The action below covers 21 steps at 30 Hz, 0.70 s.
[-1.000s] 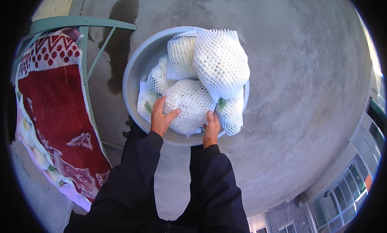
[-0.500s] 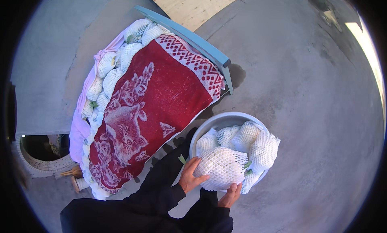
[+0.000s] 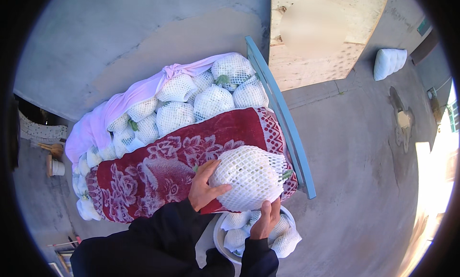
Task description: The person transfers individually foam-netted melons from a cloth-covered bench into a white plastic basin. They repeatedly lift the pink cloth to access the fruit, pick up melons one at a time, and place them into the basin. The process continues until the basin is partially filled.
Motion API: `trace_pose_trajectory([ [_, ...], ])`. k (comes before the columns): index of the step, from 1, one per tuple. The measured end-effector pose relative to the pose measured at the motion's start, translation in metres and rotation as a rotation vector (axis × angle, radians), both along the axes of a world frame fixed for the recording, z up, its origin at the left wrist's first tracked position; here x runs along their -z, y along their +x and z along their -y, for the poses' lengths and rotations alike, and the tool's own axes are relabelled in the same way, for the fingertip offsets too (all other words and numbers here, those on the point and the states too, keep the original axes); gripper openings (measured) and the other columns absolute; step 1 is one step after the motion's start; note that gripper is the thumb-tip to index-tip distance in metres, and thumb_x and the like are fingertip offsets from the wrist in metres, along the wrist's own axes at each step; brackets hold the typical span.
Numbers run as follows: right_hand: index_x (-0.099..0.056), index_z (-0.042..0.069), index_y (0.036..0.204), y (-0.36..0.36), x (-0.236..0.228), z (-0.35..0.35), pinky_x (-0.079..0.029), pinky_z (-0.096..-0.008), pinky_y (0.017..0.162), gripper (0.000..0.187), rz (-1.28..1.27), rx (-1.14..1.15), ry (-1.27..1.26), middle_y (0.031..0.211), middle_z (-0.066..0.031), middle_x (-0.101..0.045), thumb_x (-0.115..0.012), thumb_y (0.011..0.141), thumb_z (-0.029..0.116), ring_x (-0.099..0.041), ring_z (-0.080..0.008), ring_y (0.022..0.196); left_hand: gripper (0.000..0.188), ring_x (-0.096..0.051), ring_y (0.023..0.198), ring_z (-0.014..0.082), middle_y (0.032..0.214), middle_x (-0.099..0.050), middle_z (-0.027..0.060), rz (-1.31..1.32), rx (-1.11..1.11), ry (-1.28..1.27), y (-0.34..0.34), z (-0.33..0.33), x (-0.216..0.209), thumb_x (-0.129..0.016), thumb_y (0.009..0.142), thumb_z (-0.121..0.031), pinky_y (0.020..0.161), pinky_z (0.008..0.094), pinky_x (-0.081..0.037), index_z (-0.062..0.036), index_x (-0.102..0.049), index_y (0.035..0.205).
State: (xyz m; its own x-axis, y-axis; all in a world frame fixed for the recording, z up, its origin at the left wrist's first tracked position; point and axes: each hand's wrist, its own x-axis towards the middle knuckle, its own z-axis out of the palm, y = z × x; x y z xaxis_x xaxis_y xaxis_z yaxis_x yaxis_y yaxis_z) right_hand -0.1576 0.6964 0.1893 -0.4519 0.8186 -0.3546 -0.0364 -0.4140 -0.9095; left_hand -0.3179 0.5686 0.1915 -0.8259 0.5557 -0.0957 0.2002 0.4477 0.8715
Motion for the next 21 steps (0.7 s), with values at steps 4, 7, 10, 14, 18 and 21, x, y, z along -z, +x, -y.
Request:
trace_pose_trajectory([
  [4, -0.051, -0.004, 0.142, -0.151, -0.007, -0.042, -0.039, -0.0336, 0.107, 0.053, -0.1, -0.155, 0.026, 0.136, -0.0127, -0.059, -0.061, 0.098, 0.024, -0.055, -0.0206, 0.124, 0.085, -0.047, 0.133, 0.0388, 0.142, -0.05, 0.0258, -0.027, -0.148, 0.08, -0.128, -0.012, 0.0, -0.087, 0.075, -0.038, 0.112, 0.0457, -0.038, 0.005, -0.053, 0.14],
  [7, -0.052, 0.0, 0.142, -0.251, 0.0, -0.072, -0.044, -0.0361, 0.104, 0.059, -0.102, -0.297, 0.057, 0.136, -0.0114, -0.06, -0.064, 0.097, 0.036, -0.057, -0.0211, 0.123, 0.081, -0.053, 0.129, 0.0347, 0.137, -0.056, 0.025, 0.056, -0.257, 0.275, -0.218, -0.025, 0.017, -0.084, 0.078, -0.035, 0.111, 0.0415, -0.04, 0.0078, -0.052, 0.139],
  [10, -0.053, 0.0, 0.142, -0.335, 0.013, -0.091, -0.044, -0.0384, 0.103, 0.061, -0.056, -0.339, 0.034, 0.134, -0.0121, -0.061, -0.066, 0.097, 0.038, -0.057, -0.0231, 0.122, 0.075, -0.06, 0.12, 0.0274, 0.132, -0.061, 0.0206, 0.202, -0.287, 0.412, -0.29, -0.038, 0.001, -0.081, 0.082, -0.028, 0.105, 0.0363, -0.045, 0.0082, -0.051, 0.14],
  [14, -0.057, -0.001, 0.139, -0.432, 0.029, -0.109, -0.042, -0.044, 0.103, 0.066, 0.122, -0.332, -0.005, 0.134, -0.0147, -0.061, -0.068, 0.093, 0.046, -0.055, -0.0275, 0.125, 0.071, -0.062, 0.119, 0.024, 0.132, -0.063, 0.0176, 0.299, -0.308, 0.374, -0.385, -0.053, 0.0, -0.079, 0.083, -0.024, 0.101, 0.0341, -0.048, 0.006, -0.052, 0.141],
  [18, -0.06, 0.0, 0.134, -0.492, 0.05, -0.121, -0.042, -0.0446, 0.1, 0.065, 0.17, -0.372, -0.097, 0.127, -0.0138, -0.062, -0.07, 0.09, 0.046, -0.055, -0.0264, 0.118, 0.068, -0.06, 0.122, 0.0262, 0.136, -0.062, 0.017, 0.328, -0.272, 0.202, -0.458, -0.064, 0.019, -0.075, 0.086, -0.032, 0.105, 0.0344, -0.043, 0.0009, -0.055, 0.142],
  [21, -0.06, 0.0, 0.134, -0.507, 0.085, -0.112, -0.044, -0.0428, 0.098, 0.064, 0.197, -0.485, -0.205, 0.124, -0.0131, -0.063, -0.071, 0.088, 0.044, -0.055, -0.0257, 0.115, 0.069, -0.063, 0.117, 0.0277, 0.132, -0.065, 0.0187, 0.317, -0.273, 0.155, -0.483, -0.055, 0.056, -0.074, 0.085, -0.032, 0.102, 0.0336, -0.046, 0.0046, -0.055, 0.14],
])
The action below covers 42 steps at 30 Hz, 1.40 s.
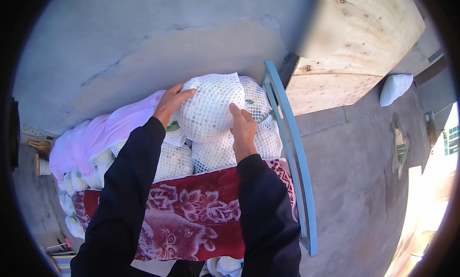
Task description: The person transfers individually foam-netted melons from a cloth-covered bench into a white plastic basin. They repeatedly lift the pink cloth to access the fruit, pick up melons one at a time, and place them into the basin. The process continues until the basin is partially filled.
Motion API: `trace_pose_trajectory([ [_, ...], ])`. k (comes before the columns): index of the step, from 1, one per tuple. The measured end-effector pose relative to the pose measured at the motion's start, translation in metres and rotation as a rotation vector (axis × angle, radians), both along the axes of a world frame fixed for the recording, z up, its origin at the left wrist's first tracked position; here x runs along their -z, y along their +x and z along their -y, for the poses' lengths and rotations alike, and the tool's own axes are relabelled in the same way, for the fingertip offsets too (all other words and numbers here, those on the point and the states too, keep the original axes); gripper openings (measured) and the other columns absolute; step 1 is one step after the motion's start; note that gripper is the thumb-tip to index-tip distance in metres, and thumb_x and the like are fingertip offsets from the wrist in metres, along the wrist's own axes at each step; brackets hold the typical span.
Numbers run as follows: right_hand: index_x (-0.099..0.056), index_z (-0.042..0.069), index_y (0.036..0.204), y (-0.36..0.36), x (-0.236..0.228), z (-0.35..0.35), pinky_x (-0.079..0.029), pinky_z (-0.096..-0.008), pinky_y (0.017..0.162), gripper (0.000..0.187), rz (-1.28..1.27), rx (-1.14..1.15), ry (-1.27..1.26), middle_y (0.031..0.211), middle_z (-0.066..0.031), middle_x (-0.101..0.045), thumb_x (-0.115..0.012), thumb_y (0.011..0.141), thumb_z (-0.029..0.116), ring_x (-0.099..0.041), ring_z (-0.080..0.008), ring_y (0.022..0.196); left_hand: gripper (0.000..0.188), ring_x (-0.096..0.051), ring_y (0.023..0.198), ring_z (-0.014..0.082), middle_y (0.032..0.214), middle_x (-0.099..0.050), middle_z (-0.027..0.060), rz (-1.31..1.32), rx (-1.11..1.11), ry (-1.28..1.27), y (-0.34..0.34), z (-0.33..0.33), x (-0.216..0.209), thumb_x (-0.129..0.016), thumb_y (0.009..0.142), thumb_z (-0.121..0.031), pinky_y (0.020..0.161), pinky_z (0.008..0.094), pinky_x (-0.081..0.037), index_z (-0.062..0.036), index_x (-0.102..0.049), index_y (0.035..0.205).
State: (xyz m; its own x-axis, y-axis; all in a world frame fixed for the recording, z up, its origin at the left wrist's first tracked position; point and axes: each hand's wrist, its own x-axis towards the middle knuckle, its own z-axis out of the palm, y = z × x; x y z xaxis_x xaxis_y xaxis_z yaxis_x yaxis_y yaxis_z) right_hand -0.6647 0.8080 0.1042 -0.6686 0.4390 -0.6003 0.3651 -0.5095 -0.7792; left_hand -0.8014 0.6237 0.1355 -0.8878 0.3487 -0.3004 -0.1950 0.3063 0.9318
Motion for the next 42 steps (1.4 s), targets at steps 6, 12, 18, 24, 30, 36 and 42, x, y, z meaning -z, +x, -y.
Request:
trace_pose_trajectory([
  [6, -0.065, -0.009, 0.12, -0.007, 0.041, 0.006, -0.051, -0.0339, 0.085, 0.05, -0.059, 0.075, 0.163, 0.106, -0.0152, -0.073, -0.077, 0.081, 0.02, -0.068, -0.0216, 0.095, 0.061, -0.065, 0.115, 0.0289, 0.125, -0.068, 0.0224, -0.084, 0.012, -0.142, -0.019, -0.004, 0.042, -0.07, 0.084, -0.03, 0.101, 0.0348, -0.046, 0.0057, -0.061, 0.133],
  [12, -0.064, -0.008, 0.122, -0.013, 0.075, 0.005, -0.052, -0.034, 0.084, 0.058, -0.078, -0.027, 0.377, 0.103, -0.0197, -0.073, -0.078, 0.082, 0.031, -0.07, -0.0241, 0.092, 0.065, -0.063, 0.12, 0.0343, 0.128, -0.066, 0.0262, -0.26, 0.035, -0.268, -0.033, 0.003, 0.067, -0.063, 0.088, -0.039, 0.103, 0.0374, -0.045, 0.0055, -0.058, 0.135],
  [18, -0.056, -0.01, 0.134, 0.034, 0.052, 0.013, -0.053, -0.0351, 0.086, 0.068, -0.073, 0.014, 0.462, 0.112, -0.023, -0.069, -0.077, 0.088, 0.034, -0.069, -0.0259, 0.096, 0.073, -0.058, 0.127, 0.0364, 0.135, -0.061, 0.0274, -0.25, -0.031, -0.292, -0.026, 0.011, 0.077, -0.062, 0.091, -0.048, 0.108, 0.0381, -0.041, 0.0066, -0.055, 0.138],
  [24, -0.059, -0.002, 0.133, 0.268, 0.009, 0.069, -0.053, -0.0282, 0.09, 0.039, -0.147, -0.081, -0.009, 0.115, -0.0064, -0.067, -0.069, 0.097, 0.01, -0.064, -0.0127, 0.104, 0.063, -0.053, 0.131, 0.0329, 0.14, -0.056, 0.0259, -0.58, -0.061, -0.278, 0.036, 0.031, 0.054, -0.069, 0.095, -0.036, 0.111, 0.0378, -0.039, 0.0095, -0.054, 0.136],
  [30, -0.062, -0.007, 0.125, 0.573, 0.015, 0.163, -0.055, -0.0316, 0.086, 0.037, 0.191, 0.073, -0.139, 0.105, -0.0117, -0.071, -0.069, 0.097, 0.015, -0.068, -0.017, 0.098, 0.031, -0.063, 0.116, 0.0233, 0.127, -0.065, 0.0173, -0.341, 0.125, 0.011, 0.334, 0.041, 0.023, -0.054, 0.104, -0.011, 0.104, 0.0349, -0.048, 0.0072, -0.059, 0.128],
  [36, -0.065, -0.008, 0.119, 0.825, 0.071, 0.248, -0.054, -0.0293, 0.075, 0.04, 0.538, 0.585, -0.207, 0.095, -0.0099, -0.072, -0.073, 0.092, 0.02, -0.066, -0.0141, 0.086, 0.029, -0.064, 0.107, 0.0161, 0.116, -0.068, 0.0095, 0.549, 0.66, -0.057, 0.654, 0.08, 0.082, -0.067, 0.097, -0.008, 0.095, 0.0293, -0.051, 0.0035, -0.062, 0.124],
  [42, -0.069, -0.007, 0.114, 0.985, 0.134, 0.269, -0.052, -0.0291, 0.076, 0.042, 0.709, 1.0, -0.114, 0.096, -0.0104, -0.071, -0.075, 0.089, 0.025, -0.065, -0.0152, 0.084, 0.072, -0.059, 0.12, 0.0243, 0.132, -0.057, 0.0161, 0.982, 0.751, -0.36, 0.803, 0.077, 0.172, -0.074, 0.094, -0.038, 0.102, 0.0384, -0.048, 0.0076, -0.045, 0.142],
])
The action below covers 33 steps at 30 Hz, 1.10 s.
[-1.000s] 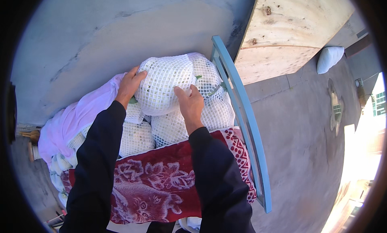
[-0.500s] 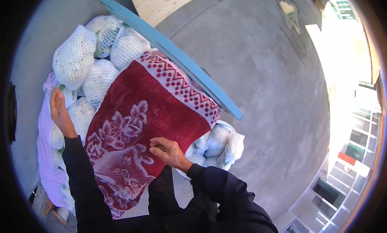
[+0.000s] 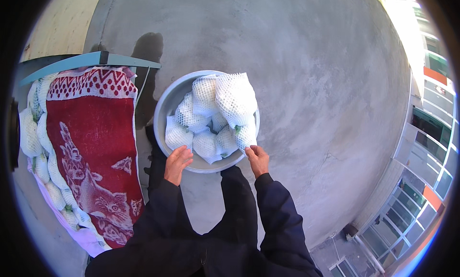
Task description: The person transfers individually foam-netted melons from a cloth-covered bench into a white plastic basin. They repeatedly lift the pink cloth to access the fruit, pick up melons one at a time, and place them into the basin. The process continues until the basin is partially filled.
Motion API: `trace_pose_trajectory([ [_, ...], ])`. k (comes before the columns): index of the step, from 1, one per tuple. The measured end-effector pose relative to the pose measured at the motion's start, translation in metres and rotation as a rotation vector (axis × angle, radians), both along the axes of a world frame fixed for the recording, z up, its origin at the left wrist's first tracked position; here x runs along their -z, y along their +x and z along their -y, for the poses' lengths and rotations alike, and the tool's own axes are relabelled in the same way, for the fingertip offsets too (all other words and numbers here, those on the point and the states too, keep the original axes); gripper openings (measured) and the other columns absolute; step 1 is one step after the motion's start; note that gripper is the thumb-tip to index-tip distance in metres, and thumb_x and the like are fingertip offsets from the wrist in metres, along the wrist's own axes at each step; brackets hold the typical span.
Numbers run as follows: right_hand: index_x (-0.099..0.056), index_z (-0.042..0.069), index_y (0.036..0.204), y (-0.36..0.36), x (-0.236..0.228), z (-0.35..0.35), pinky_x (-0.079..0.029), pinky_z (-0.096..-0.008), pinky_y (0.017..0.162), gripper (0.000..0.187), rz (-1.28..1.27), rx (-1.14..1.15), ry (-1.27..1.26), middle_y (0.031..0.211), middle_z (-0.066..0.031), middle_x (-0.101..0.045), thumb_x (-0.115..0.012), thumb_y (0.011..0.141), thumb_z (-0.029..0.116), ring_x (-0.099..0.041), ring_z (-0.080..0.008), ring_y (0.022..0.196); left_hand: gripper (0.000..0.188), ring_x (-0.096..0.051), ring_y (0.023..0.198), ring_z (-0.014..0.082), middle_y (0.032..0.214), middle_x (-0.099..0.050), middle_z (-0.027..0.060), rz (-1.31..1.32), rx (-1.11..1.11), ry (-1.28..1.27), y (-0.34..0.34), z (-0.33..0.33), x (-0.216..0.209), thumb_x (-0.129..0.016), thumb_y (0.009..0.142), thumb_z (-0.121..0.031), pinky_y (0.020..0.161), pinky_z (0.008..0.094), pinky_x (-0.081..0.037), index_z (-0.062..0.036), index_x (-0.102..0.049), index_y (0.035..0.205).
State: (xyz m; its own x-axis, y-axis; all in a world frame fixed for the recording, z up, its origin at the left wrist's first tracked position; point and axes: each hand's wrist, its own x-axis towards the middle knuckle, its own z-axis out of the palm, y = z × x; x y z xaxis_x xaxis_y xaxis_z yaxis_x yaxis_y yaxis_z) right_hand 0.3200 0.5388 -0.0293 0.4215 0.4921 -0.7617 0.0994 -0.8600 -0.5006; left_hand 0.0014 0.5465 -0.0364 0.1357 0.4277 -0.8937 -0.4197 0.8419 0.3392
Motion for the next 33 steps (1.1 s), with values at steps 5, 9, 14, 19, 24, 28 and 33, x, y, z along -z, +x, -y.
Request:
trace_pose_trajectory([
  [5, -0.068, -0.005, 0.118, 0.085, 0.099, -0.028, -0.049, -0.0322, 0.085, 0.046, 0.093, 0.052, 0.035, 0.103, -0.01, -0.07, -0.07, 0.092, 0.033, -0.063, -0.0175, 0.095, 0.108, -0.037, 0.143, 0.0403, 0.155, -0.034, 0.0244, -0.013, 0.08, -0.018, 0.08, -0.055, 0.1, -0.08, 0.084, -0.053, 0.114, 0.0522, -0.036, 0.0074, -0.024, 0.154],
  [9, -0.067, -0.003, 0.12, 0.132, 0.145, -0.012, -0.046, -0.0302, 0.082, 0.046, 0.141, -0.021, -0.011, 0.101, -0.0052, -0.067, -0.067, 0.094, 0.035, -0.059, -0.014, 0.093, 0.114, -0.028, 0.147, 0.0411, 0.158, -0.029, 0.0224, -0.043, 0.125, 0.019, 0.128, -0.1, 0.156, -0.082, 0.08, -0.056, 0.117, 0.0584, -0.028, -0.0002, -0.018, 0.158],
  [14, -0.069, -0.008, 0.114, 0.13, 0.163, -0.025, -0.049, -0.0324, 0.09, 0.046, 0.136, 0.074, 0.076, 0.105, -0.0161, -0.073, -0.068, 0.093, 0.033, -0.065, -0.0207, 0.101, 0.104, -0.035, 0.142, 0.0366, 0.155, -0.036, 0.0153, 0.036, 0.068, 0.014, 0.163, -0.115, 0.192, -0.084, 0.079, -0.052, 0.112, 0.0622, -0.031, -0.013, -0.027, 0.157],
  [19, -0.069, -0.008, 0.116, 0.119, 0.181, -0.058, -0.048, -0.0318, 0.091, 0.046, 0.0, 0.143, 0.106, 0.108, -0.0152, -0.072, -0.066, 0.094, 0.033, -0.065, -0.0208, 0.101, 0.093, -0.042, 0.139, 0.0346, 0.151, -0.044, 0.0125, 0.119, -0.07, 0.06, 0.19, -0.114, 0.19, -0.084, 0.082, -0.04, 0.108, 0.0619, -0.038, -0.0151, -0.032, 0.155],
  [24, -0.069, -0.006, 0.117, 0.099, 0.194, -0.104, -0.046, -0.0325, 0.094, 0.051, -0.081, 0.194, 0.247, 0.113, -0.0143, -0.071, -0.065, 0.095, 0.039, -0.063, -0.0201, 0.107, 0.083, -0.052, 0.133, 0.0326, 0.145, -0.053, 0.0118, 0.18, -0.244, 0.172, 0.198, -0.112, 0.203, -0.082, 0.083, -0.021, 0.11, 0.0555, -0.043, -0.013, -0.038, 0.152],
  [28, -0.069, -0.004, 0.119, 0.086, 0.198, -0.127, -0.046, -0.034, 0.095, 0.053, -0.142, 0.124, 0.207, 0.115, -0.0125, -0.069, -0.064, 0.095, 0.043, -0.061, -0.0201, 0.107, 0.087, -0.053, 0.132, 0.032, 0.142, -0.055, 0.0114, 0.177, -0.262, 0.185, 0.203, -0.113, 0.205, -0.081, 0.076, -0.012, 0.112, 0.0498, -0.044, -0.0102, -0.038, 0.151],
  [33, -0.065, -0.006, 0.125, 0.086, 0.179, -0.116, -0.047, -0.033, 0.094, 0.054, -0.153, 0.11, 0.236, 0.115, -0.0108, -0.068, -0.064, 0.096, 0.04, -0.061, -0.0184, 0.104, 0.082, -0.057, 0.125, 0.0282, 0.135, -0.058, 0.0114, 0.178, -0.336, 0.229, 0.202, -0.111, 0.179, -0.078, 0.074, -0.01, 0.109, 0.0451, -0.046, -0.0064, -0.042, 0.148],
])
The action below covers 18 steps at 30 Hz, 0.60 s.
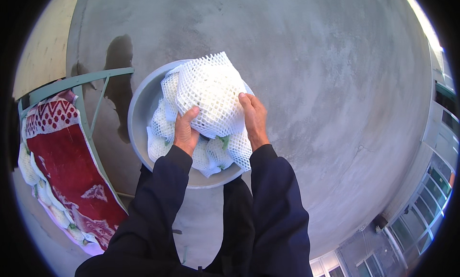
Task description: The person transfers individually foam-netted melons from a cloth-covered bench into a white plastic basin. They repeatedly lift the pink cloth to access the fruit, pick up melons one at a time, and place them into the basin. The process continues until the basin is partially filled.
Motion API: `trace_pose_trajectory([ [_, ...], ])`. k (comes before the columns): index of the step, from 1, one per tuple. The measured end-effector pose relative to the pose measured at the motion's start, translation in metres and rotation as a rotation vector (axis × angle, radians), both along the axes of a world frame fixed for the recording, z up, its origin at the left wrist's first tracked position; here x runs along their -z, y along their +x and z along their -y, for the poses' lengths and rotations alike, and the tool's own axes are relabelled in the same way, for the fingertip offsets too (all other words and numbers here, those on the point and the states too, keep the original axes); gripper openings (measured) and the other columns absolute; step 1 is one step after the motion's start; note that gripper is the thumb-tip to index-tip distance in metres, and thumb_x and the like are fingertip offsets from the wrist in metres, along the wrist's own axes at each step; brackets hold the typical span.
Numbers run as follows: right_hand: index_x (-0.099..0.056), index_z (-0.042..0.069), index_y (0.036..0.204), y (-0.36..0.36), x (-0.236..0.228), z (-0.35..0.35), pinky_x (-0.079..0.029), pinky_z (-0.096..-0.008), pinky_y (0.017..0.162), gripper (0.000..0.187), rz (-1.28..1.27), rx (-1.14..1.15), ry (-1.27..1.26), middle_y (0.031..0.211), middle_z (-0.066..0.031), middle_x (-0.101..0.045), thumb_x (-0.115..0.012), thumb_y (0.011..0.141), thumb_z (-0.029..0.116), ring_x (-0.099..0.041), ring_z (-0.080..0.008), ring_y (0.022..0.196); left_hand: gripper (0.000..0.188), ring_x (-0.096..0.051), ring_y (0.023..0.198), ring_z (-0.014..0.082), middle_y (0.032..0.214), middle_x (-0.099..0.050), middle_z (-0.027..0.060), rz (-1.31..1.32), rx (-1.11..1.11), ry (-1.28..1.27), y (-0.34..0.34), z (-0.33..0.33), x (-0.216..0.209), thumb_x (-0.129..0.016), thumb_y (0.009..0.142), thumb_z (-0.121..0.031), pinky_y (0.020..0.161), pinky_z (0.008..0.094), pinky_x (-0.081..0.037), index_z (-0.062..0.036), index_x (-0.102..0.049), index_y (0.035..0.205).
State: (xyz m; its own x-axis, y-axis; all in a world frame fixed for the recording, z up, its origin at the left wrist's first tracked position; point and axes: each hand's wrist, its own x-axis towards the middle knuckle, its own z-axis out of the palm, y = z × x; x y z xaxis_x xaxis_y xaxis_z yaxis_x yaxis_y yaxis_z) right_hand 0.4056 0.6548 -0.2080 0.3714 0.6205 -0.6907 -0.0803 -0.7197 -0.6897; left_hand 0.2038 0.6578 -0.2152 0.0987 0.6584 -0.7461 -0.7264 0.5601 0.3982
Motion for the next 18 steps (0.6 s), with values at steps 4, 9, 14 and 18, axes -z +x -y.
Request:
trace_pose_trajectory([
  [4, -0.066, -0.007, 0.122, -0.033, -0.051, 0.009, -0.045, -0.0306, 0.098, 0.044, -0.034, -0.018, 0.091, 0.116, -0.0114, -0.069, -0.066, 0.096, 0.028, -0.06, -0.0174, 0.108, 0.086, -0.055, 0.127, 0.0271, 0.137, -0.058, 0.0116, 0.037, 0.02, 0.003, -0.041, 0.013, -0.051, -0.08, 0.073, -0.014, 0.11, 0.0428, -0.044, -0.0062, -0.04, 0.149],
  [9, -0.056, -0.003, 0.131, -0.059, -0.131, 0.058, -0.046, -0.0364, 0.1, 0.047, 0.025, -0.172, 0.272, 0.124, -0.0126, -0.063, -0.058, 0.1, 0.032, -0.059, -0.0213, 0.115, 0.093, -0.054, 0.13, 0.0244, 0.141, -0.055, 0.0102, 0.14, -0.042, 0.039, -0.123, 0.058, -0.13, -0.081, 0.074, -0.017, 0.114, 0.038, -0.039, -0.0059, -0.035, 0.154],
  [14, -0.038, -0.009, 0.147, -0.171, -0.175, 0.043, -0.042, -0.0421, 0.11, 0.087, -0.781, -0.152, 0.261, 0.148, -0.0217, -0.049, -0.067, 0.092, 0.052, -0.053, -0.0307, 0.132, 0.093, -0.056, 0.131, 0.0239, 0.141, -0.058, 0.0105, 0.112, -0.035, 0.129, -0.229, 0.098, -0.224, -0.083, 0.074, -0.017, 0.115, 0.0401, -0.039, -0.0047, -0.036, 0.153],
  [18, -0.038, -0.006, 0.148, -0.256, -0.225, 0.033, -0.049, -0.0421, 0.105, 0.096, -0.833, -0.302, 0.064, 0.143, -0.0179, -0.055, -0.074, 0.085, 0.057, -0.058, -0.0297, 0.127, 0.096, -0.053, 0.133, 0.0239, 0.142, -0.056, 0.0107, 0.094, -0.142, 0.128, -0.312, 0.122, -0.286, -0.082, 0.074, -0.021, 0.115, 0.0392, -0.037, -0.0043, -0.033, 0.155],
])
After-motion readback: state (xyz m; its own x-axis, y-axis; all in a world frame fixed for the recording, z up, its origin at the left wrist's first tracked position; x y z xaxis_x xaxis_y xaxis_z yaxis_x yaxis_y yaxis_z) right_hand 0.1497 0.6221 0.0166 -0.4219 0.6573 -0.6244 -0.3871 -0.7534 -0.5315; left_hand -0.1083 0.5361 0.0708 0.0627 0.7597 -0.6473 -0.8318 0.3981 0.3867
